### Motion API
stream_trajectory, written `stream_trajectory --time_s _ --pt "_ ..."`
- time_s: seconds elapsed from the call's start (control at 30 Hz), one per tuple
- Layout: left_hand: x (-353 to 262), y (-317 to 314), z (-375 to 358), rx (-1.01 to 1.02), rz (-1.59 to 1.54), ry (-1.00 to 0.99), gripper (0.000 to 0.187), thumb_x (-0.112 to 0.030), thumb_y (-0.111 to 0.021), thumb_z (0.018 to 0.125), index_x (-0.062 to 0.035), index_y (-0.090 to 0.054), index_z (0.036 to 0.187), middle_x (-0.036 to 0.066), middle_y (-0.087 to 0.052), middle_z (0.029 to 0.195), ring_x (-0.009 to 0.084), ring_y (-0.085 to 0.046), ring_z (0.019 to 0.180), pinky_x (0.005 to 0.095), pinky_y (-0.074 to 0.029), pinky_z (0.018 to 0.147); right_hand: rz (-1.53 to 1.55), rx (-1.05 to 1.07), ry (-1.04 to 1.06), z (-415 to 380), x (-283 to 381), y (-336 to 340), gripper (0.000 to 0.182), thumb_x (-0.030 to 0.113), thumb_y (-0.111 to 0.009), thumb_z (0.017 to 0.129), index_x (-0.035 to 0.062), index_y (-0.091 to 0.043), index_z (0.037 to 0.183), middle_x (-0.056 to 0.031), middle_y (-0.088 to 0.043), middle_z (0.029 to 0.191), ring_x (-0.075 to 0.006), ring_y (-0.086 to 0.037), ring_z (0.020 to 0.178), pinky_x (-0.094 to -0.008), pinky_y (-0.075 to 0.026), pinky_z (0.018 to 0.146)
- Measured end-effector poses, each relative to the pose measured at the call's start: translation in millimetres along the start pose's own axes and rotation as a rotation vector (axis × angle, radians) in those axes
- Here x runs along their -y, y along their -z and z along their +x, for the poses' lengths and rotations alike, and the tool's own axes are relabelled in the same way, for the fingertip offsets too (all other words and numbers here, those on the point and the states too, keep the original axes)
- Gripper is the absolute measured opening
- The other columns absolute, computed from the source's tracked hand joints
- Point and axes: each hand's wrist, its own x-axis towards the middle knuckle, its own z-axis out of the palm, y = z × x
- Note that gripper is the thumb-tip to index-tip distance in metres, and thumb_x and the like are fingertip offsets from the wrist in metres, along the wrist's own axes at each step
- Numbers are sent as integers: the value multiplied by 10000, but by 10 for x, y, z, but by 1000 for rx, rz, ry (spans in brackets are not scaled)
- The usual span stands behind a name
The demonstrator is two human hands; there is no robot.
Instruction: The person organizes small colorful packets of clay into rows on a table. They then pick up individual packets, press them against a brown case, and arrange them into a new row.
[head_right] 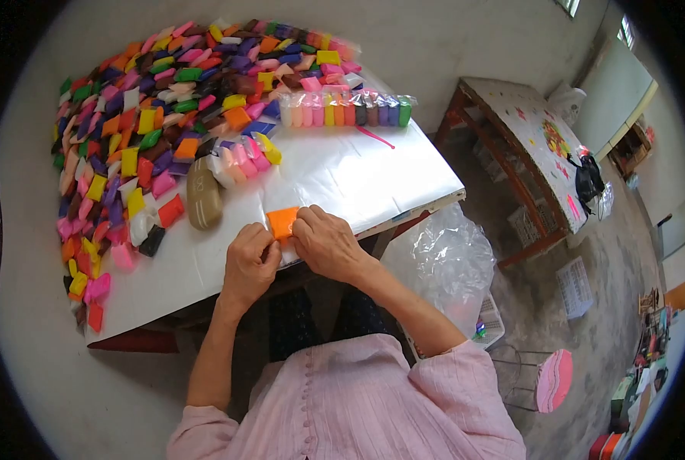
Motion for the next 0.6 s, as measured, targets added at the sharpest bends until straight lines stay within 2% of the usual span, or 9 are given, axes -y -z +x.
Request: stream_trajectory --time_s 0.23,0.33,0.43,0.53,0.57,0.6 --pt "1 -66 -5 -33 56 40 134 33 -612 756 22 -487 712 157 -490 699 335 -504 665 428 -417 601 -28 -42 84 21 -22 -21 196 49 -626 723 29 -440 781 -125 -485 823 -286 -517 742 -375 -465 635" --pt "-12 -73 -11 -36 64 46 124 37 -608 763 23 -490 725 150 -489 709 326 -504 676 426 -417 607 -55 -53 65 -11 -14 -35 180 20 -616 717 20 -460 806 -127 -506 847 -292 -540 800 -364 -475 655" --pt "20 -13 -36 -54 10 38 97 41 -604 778 23 -510 765 142 -493 742 315 -503 702 419 -426 628 170 -122 42 -47 -13 108 129 3 -612 768 1 -505 840 -124 -545 865 -259 -564 770 -326 -474 634" --pt "-11 8 -54 -81 -40 25 66 32 -592 805 21 -527 799 149 -505 792 331 -503 754 430 -438 682 483 -132 -296 -153 18 224 79 22 -610 840 -6 -540 863 -112 -572 863 -200 -562 694 -291 -457 599" --pt "-33 5 -51 -90 -51 18 57 26 -587 816 20 -531 808 154 -510 810 341 -502 774 436 -442 704 497 -175 -340 -151 27 219 116 90 -616 907 -22 -585 907 -105 -597 846 -151 -527 614 -273 -432 564" --pt "-38 -10 -53 -121 -30 -2 58 21 -594 812 20 -535 812 153 -511 815 340 -503 774 436 -443 703 526 -164 -402 -129 41 225 135 102 -619 911 -27 -593 939 -108 -616 856 -145 -534 612 -271 -436 562"
